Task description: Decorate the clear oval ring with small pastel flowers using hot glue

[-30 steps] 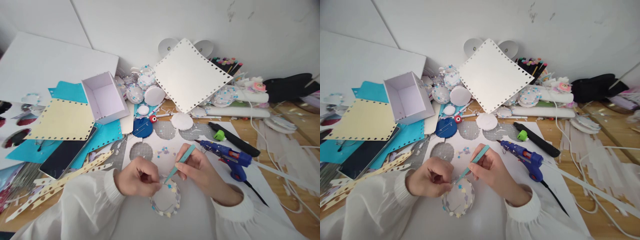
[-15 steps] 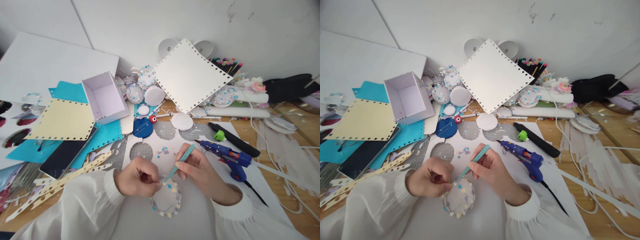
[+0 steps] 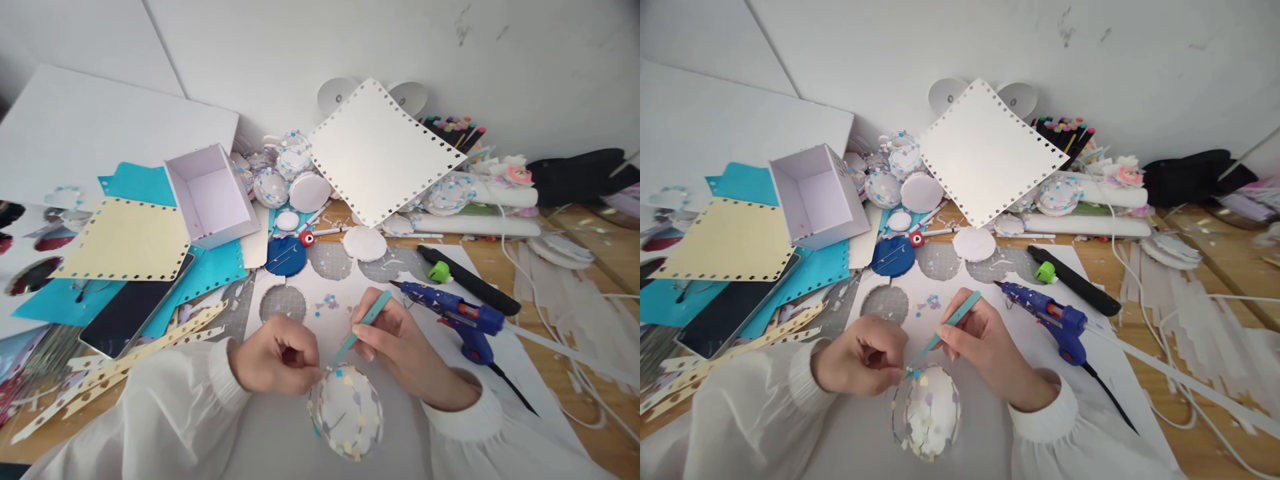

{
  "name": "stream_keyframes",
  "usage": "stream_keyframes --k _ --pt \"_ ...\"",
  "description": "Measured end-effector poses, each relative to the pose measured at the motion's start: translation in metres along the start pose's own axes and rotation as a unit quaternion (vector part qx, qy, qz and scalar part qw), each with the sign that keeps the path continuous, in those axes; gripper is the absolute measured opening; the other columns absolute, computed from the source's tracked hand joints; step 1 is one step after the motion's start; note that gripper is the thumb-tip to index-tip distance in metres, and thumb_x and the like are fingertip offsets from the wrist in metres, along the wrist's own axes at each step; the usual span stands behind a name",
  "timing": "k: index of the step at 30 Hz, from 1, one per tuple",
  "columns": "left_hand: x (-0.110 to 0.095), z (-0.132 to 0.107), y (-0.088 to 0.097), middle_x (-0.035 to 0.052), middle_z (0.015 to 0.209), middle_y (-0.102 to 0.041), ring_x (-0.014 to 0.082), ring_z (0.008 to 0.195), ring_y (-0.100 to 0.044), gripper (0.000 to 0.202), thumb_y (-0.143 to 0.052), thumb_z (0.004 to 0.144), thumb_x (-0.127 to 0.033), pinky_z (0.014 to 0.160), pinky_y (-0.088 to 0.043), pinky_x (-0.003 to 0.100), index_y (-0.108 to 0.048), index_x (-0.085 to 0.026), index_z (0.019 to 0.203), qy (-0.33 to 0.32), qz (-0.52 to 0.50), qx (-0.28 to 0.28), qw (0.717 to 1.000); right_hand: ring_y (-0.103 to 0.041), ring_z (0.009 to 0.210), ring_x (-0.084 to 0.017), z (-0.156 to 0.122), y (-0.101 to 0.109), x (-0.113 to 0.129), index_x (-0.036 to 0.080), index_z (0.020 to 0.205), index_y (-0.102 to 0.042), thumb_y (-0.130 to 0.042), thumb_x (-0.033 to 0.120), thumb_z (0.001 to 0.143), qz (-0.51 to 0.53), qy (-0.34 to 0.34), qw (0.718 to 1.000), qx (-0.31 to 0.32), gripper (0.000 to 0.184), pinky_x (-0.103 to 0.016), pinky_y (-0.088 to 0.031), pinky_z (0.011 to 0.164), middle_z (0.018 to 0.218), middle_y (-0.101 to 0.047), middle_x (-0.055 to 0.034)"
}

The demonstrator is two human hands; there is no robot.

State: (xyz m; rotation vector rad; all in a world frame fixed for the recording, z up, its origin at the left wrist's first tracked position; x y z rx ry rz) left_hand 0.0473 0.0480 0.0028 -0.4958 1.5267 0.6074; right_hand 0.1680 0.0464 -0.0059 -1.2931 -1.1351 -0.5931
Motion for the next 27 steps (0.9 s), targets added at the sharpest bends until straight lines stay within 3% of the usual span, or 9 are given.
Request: stream_keyframes --k 9,16,27 --pt "0.002 0.000 -0.003 -0.0028 0.046 -0.041 0.0056 0.042 -0.032 0.026 -0.061 0.071 -0.019 0.038 -0.024 0.019 -0.048 -0.014 0.049 0.028 -0.009 0.033 0.999 -0.045 0.049 -0.004 -0.001 -0.003 -0.004 0.021 0.081 -0.051 -0.066 0.024 0.084 0.019 -0.011 1.000 0.008 0.016 -0.020 -0.034 0.051 0.058 -0.049 0.0086" --pt "0.005 0.002 0.005 -0.0045 0.046 -0.036 0.0046 0.042 -0.026 0.028 -0.065 0.067 -0.021 0.038 -0.024 0.019 -0.044 -0.015 0.049 0.047 -0.073 -0.016 0.996 -0.049 0.052 -0.006 -0.004 0.002 0.005 0.023 0.083 -0.052 -0.066 0.026 0.084 -0.027 0.043 0.998 -0.025 0.014 -0.022 -0.038 0.051 0.068 -0.054 0.0064" --pt "0.005 0.002 0.004 -0.0053 0.045 -0.034 0.0045 0.042 -0.026 0.030 -0.064 0.066 -0.019 0.038 -0.023 0.019 -0.041 -0.016 0.047 0.053 -0.063 -0.016 0.997 -0.050 0.055 -0.008 -0.009 0.006 0.008 0.025 0.085 -0.053 -0.064 0.023 0.086 -0.097 0.086 0.991 -0.033 0.011 -0.023 -0.041 0.052 0.069 -0.053 0.0053"
Point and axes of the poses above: each hand's wrist, its own z-axis towards the middle knuckle, its own y-axis out of the back of the hand, x = y × z, the point moved 8 cm from there along z, towards the middle knuckle
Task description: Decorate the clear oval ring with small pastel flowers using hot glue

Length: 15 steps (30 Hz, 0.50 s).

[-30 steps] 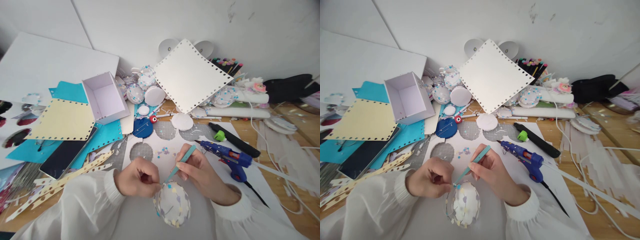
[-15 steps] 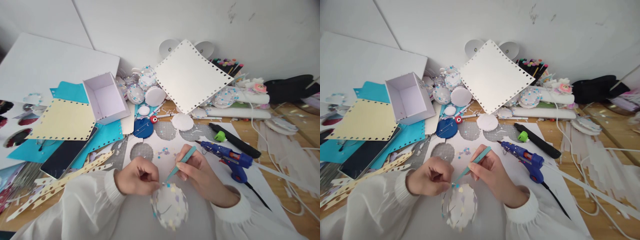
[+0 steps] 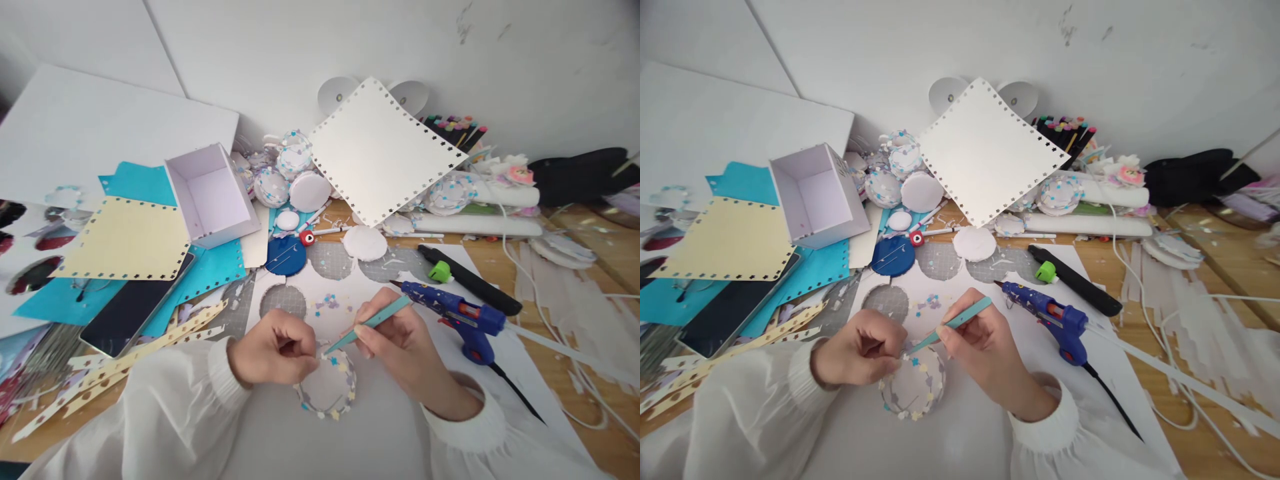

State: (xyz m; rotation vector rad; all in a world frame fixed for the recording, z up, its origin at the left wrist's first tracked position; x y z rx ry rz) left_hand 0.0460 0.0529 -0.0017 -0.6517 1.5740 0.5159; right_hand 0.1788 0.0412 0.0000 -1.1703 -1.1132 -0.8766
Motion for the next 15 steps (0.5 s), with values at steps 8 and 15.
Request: stream_keyframes --k 8,15 --pt "-0.0004 0.0006 -0.0022 -0.0056 0.046 -0.033 0.0044 0.042 -0.026 0.031 -0.064 0.066 -0.020 0.038 -0.024 0.019 -0.040 -0.016 0.048 0.012 -0.006 0.004 1.000 -0.049 0.054 -0.009 0.0002 -0.0003 -0.0001 0.024 0.084 -0.052 -0.064 0.026 0.085 -0.010 -0.007 1.000 -0.001 0.012 -0.025 -0.041 0.051 0.070 -0.054 0.0042" --pt "-0.0012 0.0012 -0.0006 -0.0053 0.047 -0.033 0.0041 0.043 -0.025 0.031 -0.064 0.066 -0.019 0.039 -0.022 0.019 -0.040 -0.015 0.047 -0.001 -0.001 -0.001 1.000 -0.052 0.056 -0.009 0.0043 0.0067 0.0035 0.023 0.082 -0.054 -0.066 0.029 0.083 -0.009 0.007 0.998 -0.054 0.014 -0.025 -0.044 0.054 0.071 -0.054 0.0039"
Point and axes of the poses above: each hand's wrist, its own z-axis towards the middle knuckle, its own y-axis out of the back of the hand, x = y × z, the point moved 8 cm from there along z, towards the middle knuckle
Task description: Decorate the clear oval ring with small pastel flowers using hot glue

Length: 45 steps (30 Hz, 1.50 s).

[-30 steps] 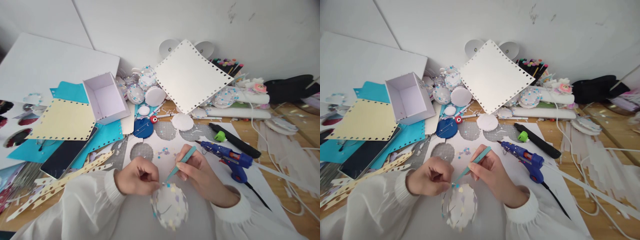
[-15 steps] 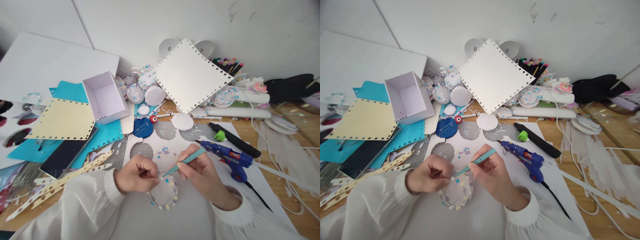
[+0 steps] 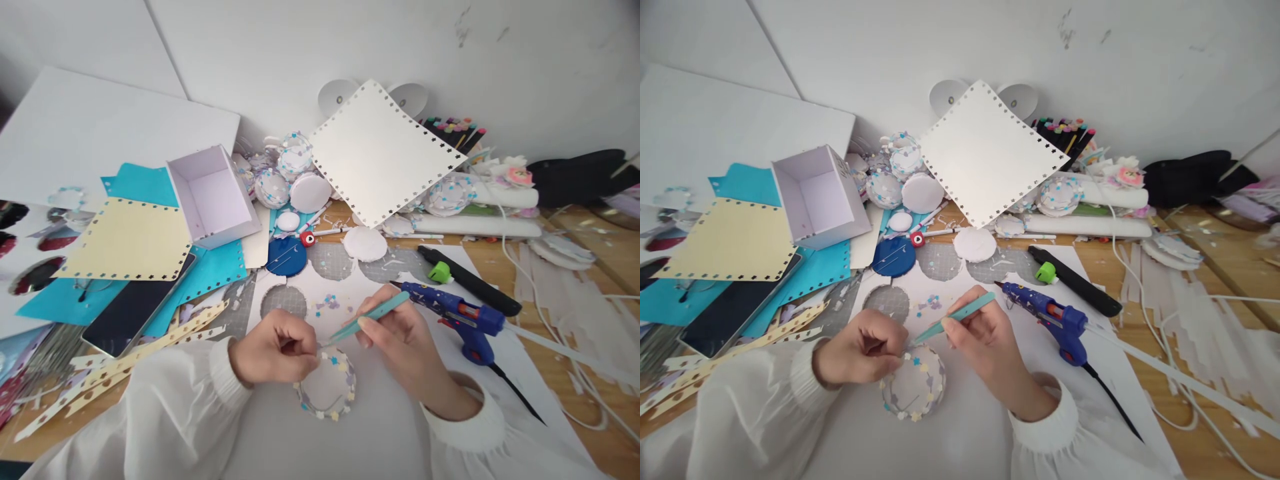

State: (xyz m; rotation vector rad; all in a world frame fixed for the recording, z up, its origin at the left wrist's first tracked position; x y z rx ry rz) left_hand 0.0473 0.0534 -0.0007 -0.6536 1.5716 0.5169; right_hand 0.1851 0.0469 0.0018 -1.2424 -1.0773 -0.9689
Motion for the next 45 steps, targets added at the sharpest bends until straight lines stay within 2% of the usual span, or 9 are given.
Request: stream_keyframes --k 5,11,15,18,25,29,33,39,45 --pt "0.002 0.000 0.002 -0.0047 0.046 -0.035 0.0044 0.043 -0.027 0.034 -0.066 0.066 -0.022 0.039 -0.022 0.019 -0.040 -0.015 0.046 0.003 -0.009 -0.006 1.000 -0.055 0.061 -0.012 -0.005 0.005 0.019 0.026 0.088 -0.057 -0.063 0.022 0.086 -0.036 0.087 0.995 -0.025 0.007 -0.028 -0.048 0.058 0.074 -0.056 0.0021" --pt "0.009 0.000 0.005 -0.0043 0.046 -0.038 0.0051 0.043 -0.031 0.030 -0.067 0.066 -0.023 0.041 -0.026 0.019 -0.044 -0.014 0.049 0.032 -0.045 -0.019 0.998 -0.065 0.073 -0.021 -0.032 -0.019 0.057 0.030 0.116 -0.056 -0.056 0.001 0.077 -0.175 0.315 0.928 0.093 0.049 -0.040 -0.053 0.064 0.087 -0.069 -0.0064" --pt "0.009 0.000 0.006 -0.0050 0.046 -0.037 0.0049 0.043 -0.029 0.030 -0.069 0.066 -0.025 0.041 -0.026 0.019 -0.047 -0.014 0.050 0.039 -0.041 -0.016 0.998 -0.067 0.068 -0.021 -0.037 -0.031 0.063 0.030 0.126 -0.049 -0.055 0.000 0.075 -0.254 0.358 0.886 0.148 0.059 -0.040 -0.054 0.059 0.098 -0.074 -0.0111" --pt "0.008 0.001 0.007 -0.0052 0.046 -0.037 0.0049 0.042 -0.029 0.030 -0.069 0.066 -0.026 0.040 -0.025 0.019 -0.046 -0.014 0.050 0.038 -0.040 -0.018 0.998 -0.069 0.067 -0.020 -0.037 -0.035 0.064 0.029 0.127 -0.048 -0.054 0.001 0.076 -0.270 0.371 0.875 0.156 0.058 -0.038 -0.055 0.057 0.097 -0.075 -0.0120" --pt "0.009 0.001 0.007 -0.0048 0.046 -0.038 0.0048 0.042 -0.029 0.024 -0.065 0.064 -0.019 0.040 -0.024 0.019 -0.047 -0.014 0.048 0.035 -0.036 -0.024 0.998 -0.066 0.069 -0.019 -0.035 -0.030 0.057 0.032 0.123 -0.053 -0.057 -0.003 0.075 -0.229 0.321 0.909 0.134 0.060 -0.037 -0.055 0.059 0.096 -0.074 -0.0085" --pt "0.009 0.000 0.006 -0.0053 0.046 -0.037 0.0050 0.042 -0.029 0.025 -0.065 0.064 -0.019 0.040 -0.024 0.019 -0.046 -0.015 0.048 0.038 -0.041 -0.015 0.998 -0.065 0.073 -0.018 -0.031 -0.021 0.044 0.030 0.110 -0.059 -0.056 -0.002 0.079 -0.162 0.244 0.953 0.082 0.045 -0.036 -0.053 0.065 0.090 -0.072 -0.0054" --pt "0.008 0.000 0.005 -0.0053 0.047 -0.036 0.0048 0.042 -0.029 0.030 -0.067 0.065 -0.020 0.041 -0.023 0.020 -0.043 -0.015 0.048 0.032 -0.046 -0.009 0.998 -0.061 0.069 -0.015 -0.023 -0.014 0.030 0.029 0.094 -0.059 -0.058 0.007 0.084 -0.093 0.151 0.984 0.032 0.024 -0.029 -0.049 0.058 0.077 -0.060 -0.0010" --pt "0.005 0.001 0.003 -0.0061 0.047 -0.034 0.0043 0.043 -0.027 0.030 -0.066 0.066 -0.018 0.040 -0.023 0.019 -0.041 -0.015 0.048 0.026 -0.048 0.003 0.999 -0.053 0.056 -0.008 -0.015 -0.008 0.010 0.025 0.085 -0.057 -0.061 0.018 0.087 -0.029 0.045 0.999 -0.004 0.009 -0.021 -0.045 0.052 0.068 -0.053 0.0040" --pt "0.005 0.001 0.003 -0.0061 0.047 -0.034 0.0041 0.043 -0.027 0.029 -0.063 0.066 -0.018 0.040 -0.022 0.019 -0.041 -0.015 0.048 0.027 -0.033 0.005 0.999 -0.051 0.054 -0.006 -0.013 -0.007 -0.008 0.022 0.082 -0.056 -0.066 0.028 0.085 0.051 -0.052 0.997 -0.021 0.012 -0.020 -0.041 0.056 0.058 -0.052 0.0065"
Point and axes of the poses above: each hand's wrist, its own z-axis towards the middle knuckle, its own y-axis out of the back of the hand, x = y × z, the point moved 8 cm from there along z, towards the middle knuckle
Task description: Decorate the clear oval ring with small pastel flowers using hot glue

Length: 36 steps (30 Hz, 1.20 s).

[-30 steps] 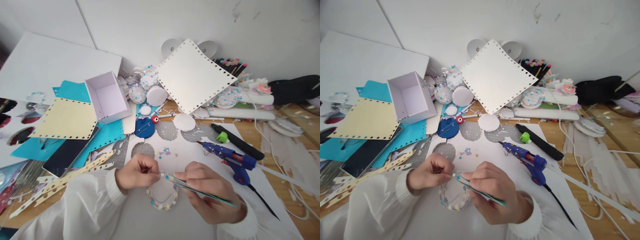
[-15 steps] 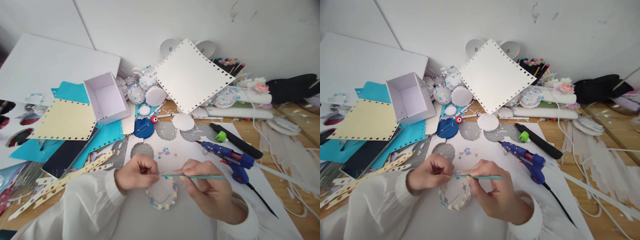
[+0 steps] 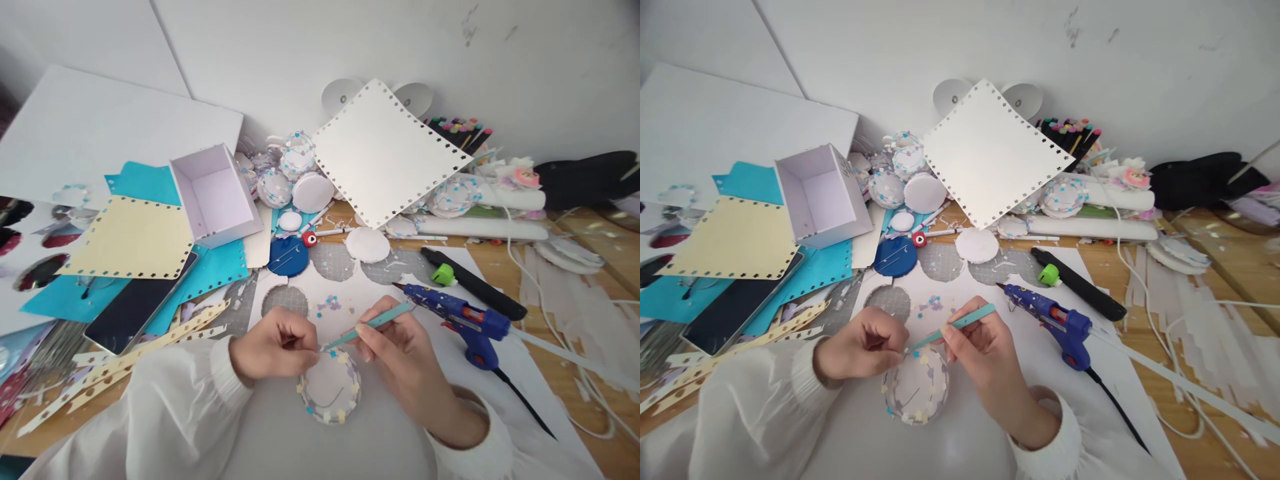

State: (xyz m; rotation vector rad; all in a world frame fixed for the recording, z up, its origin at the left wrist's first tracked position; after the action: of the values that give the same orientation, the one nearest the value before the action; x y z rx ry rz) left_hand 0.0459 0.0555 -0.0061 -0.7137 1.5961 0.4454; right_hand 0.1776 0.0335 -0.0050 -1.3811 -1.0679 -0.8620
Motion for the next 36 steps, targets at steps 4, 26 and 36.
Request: stream_keyframes --k 4,26,36 --pt "0.000 0.000 0.000 -0.0067 0.046 -0.031 0.0041 0.043 -0.025 0.031 -0.064 0.066 -0.018 0.040 -0.020 0.019 -0.038 -0.016 0.048 0.006 -0.002 0.004 1.000 -0.048 0.052 -0.006 0.001 -0.002 -0.010 0.021 0.077 -0.054 -0.071 0.030 0.080 0.070 -0.070 0.995 -0.015 0.020 -0.020 -0.038 0.055 0.052 -0.052 0.0073" --pt "-0.001 -0.002 -0.004 -0.0060 0.045 -0.033 0.0045 0.042 -0.026 0.024 -0.058 0.063 -0.014 0.039 -0.021 0.019 -0.040 -0.016 0.047 -0.013 0.040 0.024 0.999 -0.048 0.051 -0.006 0.010 0.013 0.011 0.021 0.076 -0.058 -0.070 0.022 0.079 0.082 0.011 0.995 -0.056 0.012 -0.019 -0.043 0.050 0.060 -0.051 0.0060" --pt "0.000 0.000 -0.001 -0.0059 0.044 -0.033 0.0045 0.042 -0.026 0.020 -0.056 0.060 -0.015 0.040 -0.019 0.021 -0.041 -0.016 0.046 0.008 0.025 -0.003 1.000 -0.062 0.069 -0.017 -0.040 -0.030 0.069 0.017 0.116 -0.055 -0.050 -0.008 0.072 -0.242 0.409 0.865 0.160 0.051 -0.034 -0.054 0.059 0.089 -0.071 -0.0108"
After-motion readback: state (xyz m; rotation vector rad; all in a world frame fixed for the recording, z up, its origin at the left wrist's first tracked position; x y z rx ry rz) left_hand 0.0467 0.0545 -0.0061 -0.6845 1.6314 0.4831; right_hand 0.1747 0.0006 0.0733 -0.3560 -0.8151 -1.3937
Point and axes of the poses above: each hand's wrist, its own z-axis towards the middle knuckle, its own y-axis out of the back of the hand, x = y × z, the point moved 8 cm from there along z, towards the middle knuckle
